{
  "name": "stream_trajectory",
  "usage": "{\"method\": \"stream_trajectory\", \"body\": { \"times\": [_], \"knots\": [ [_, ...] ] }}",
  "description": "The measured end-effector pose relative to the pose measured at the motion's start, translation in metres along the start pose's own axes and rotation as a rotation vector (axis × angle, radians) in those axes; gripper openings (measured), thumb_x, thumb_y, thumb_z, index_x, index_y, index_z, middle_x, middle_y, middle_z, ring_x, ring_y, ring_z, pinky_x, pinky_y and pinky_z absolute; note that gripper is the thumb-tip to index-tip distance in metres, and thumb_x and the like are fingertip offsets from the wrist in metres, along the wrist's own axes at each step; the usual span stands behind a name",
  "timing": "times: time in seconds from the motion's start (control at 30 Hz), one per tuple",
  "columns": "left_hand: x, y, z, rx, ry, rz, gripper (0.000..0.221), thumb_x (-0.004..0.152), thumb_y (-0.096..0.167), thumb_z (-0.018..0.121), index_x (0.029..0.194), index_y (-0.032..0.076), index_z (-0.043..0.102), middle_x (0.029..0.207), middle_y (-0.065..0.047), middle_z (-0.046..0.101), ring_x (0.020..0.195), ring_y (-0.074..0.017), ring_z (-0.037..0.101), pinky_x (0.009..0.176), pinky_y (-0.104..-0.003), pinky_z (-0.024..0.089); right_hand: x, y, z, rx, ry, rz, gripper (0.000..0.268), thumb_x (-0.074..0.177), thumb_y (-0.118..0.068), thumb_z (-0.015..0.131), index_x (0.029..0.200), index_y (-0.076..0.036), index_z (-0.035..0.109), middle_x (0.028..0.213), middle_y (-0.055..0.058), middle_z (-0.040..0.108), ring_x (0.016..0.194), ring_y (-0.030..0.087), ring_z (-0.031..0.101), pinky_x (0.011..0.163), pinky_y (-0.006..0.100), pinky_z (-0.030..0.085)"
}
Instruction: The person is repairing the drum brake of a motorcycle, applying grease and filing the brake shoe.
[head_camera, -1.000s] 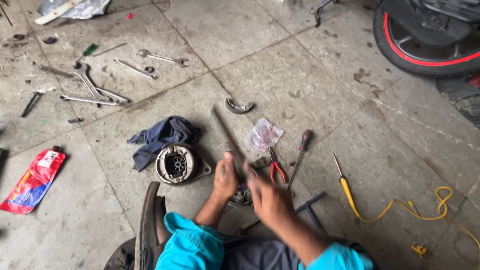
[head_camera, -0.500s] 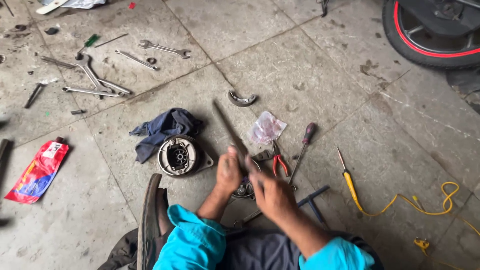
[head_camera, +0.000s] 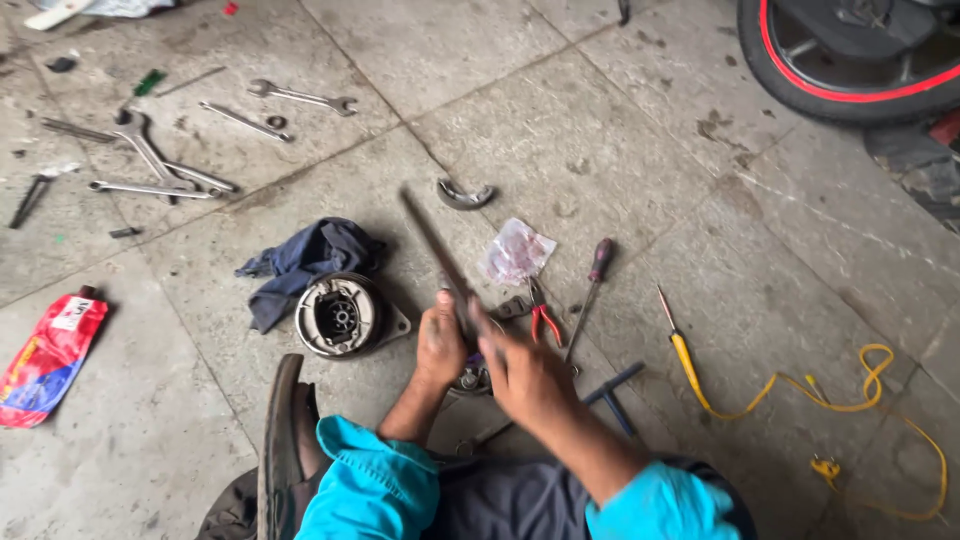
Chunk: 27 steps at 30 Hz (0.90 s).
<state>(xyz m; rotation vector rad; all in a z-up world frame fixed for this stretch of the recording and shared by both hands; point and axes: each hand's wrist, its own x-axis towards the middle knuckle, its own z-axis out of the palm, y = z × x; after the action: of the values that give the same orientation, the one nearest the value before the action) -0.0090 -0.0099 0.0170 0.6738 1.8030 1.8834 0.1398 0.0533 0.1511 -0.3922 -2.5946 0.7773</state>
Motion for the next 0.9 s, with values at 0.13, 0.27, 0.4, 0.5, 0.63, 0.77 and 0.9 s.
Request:
{"method": "stream_trajectory", "body": {
  "times": [0.13, 0.27, 0.4, 0.5, 0.63, 0.77, 0.9],
  "knots": [
    [0.008, -0.047, -0.013, -0.081, 0.064, 0.174, 0.057, 0.112, 0.042, 0.028, 0.093, 0.002, 0.065, 0.079, -0.006, 0.07, 0.068, -0.0148, 0.065, 0.062, -0.033, 0.053, -0.022, 0.006, 0.008, 0.07, -0.028, -0.096, 0.053, 0.099, -0.021, 0.06, 0.151, -0.017, 0.051, 0.092, 0.015, 0.077, 0.071, 0.03, 0.076, 0.063, 0.042, 0.059],
    [0.002, -0.064, 0.007, 0.694, 0.265, 0.674, 0.062, 0.122, 0.037, 0.03, 0.122, -0.009, 0.071, 0.083, -0.014, 0.065, 0.072, -0.0213, 0.059, 0.06, -0.035, 0.048, 0.015, 0.012, -0.001, 0.035, 0.095, -0.035, 0.05, 0.101, -0.017, 0.06, 0.151, -0.018, 0.051, 0.114, 0.017, 0.075, 0.084, 0.033, 0.076, 0.066, 0.04, 0.061],
    [0.009, 0.004, -0.008, -0.173, -0.059, -0.073, 0.069, 0.112, 0.049, 0.027, 0.093, 0.001, 0.073, 0.074, -0.006, 0.066, 0.064, -0.0147, 0.056, 0.058, -0.032, 0.046, 0.009, 0.043, 0.01, 0.014, 0.118, -0.045, 0.055, 0.102, -0.019, 0.061, 0.155, -0.022, 0.048, 0.114, 0.018, 0.075, 0.088, 0.032, 0.076, 0.075, 0.04, 0.061],
    [0.014, -0.011, -0.021, -0.12, 0.012, 0.034, 0.072, 0.111, 0.053, 0.024, 0.094, 0.001, 0.071, 0.079, -0.006, 0.069, 0.071, -0.0142, 0.06, 0.067, -0.03, 0.05, -0.001, 0.038, -0.008, 0.125, 0.116, 0.145, 0.06, 0.102, -0.021, 0.06, 0.159, -0.023, 0.04, 0.101, 0.017, 0.074, 0.083, 0.029, 0.076, 0.073, 0.039, 0.062],
    [0.014, 0.002, -0.02, -0.134, -0.019, -0.003, 0.074, 0.108, 0.056, 0.024, 0.098, 0.002, 0.073, 0.081, -0.007, 0.07, 0.073, -0.0166, 0.062, 0.071, -0.032, 0.052, -0.011, 0.039, -0.033, 0.162, -0.096, 0.212, 0.058, 0.099, -0.023, 0.06, 0.155, -0.026, 0.044, 0.083, 0.012, 0.078, 0.075, 0.022, 0.079, 0.069, 0.038, 0.062],
    [0.017, 0.005, -0.026, -0.045, 0.017, -0.062, 0.077, 0.106, 0.06, 0.021, 0.098, 0.001, 0.071, 0.083, -0.007, 0.071, 0.077, -0.0175, 0.065, 0.074, -0.032, 0.054, -0.006, 0.039, -0.044, 0.196, -0.224, 0.281, 0.055, 0.098, -0.024, 0.06, 0.151, -0.03, 0.048, 0.099, 0.012, 0.079, 0.076, 0.023, 0.082, 0.072, 0.039, 0.062],
    [0.016, 0.012, -0.031, -0.123, 0.007, -0.123, 0.077, 0.105, 0.062, 0.023, 0.109, 0.001, 0.068, 0.092, -0.011, 0.071, 0.087, -0.0201, 0.065, 0.08, -0.034, 0.053, -0.007, 0.038, -0.052, 0.075, -0.213, 0.004, 0.059, 0.098, -0.019, 0.061, 0.154, -0.027, 0.046, 0.119, 0.021, 0.074, 0.103, 0.039, 0.072, 0.081, 0.044, 0.06]
  ]
}}
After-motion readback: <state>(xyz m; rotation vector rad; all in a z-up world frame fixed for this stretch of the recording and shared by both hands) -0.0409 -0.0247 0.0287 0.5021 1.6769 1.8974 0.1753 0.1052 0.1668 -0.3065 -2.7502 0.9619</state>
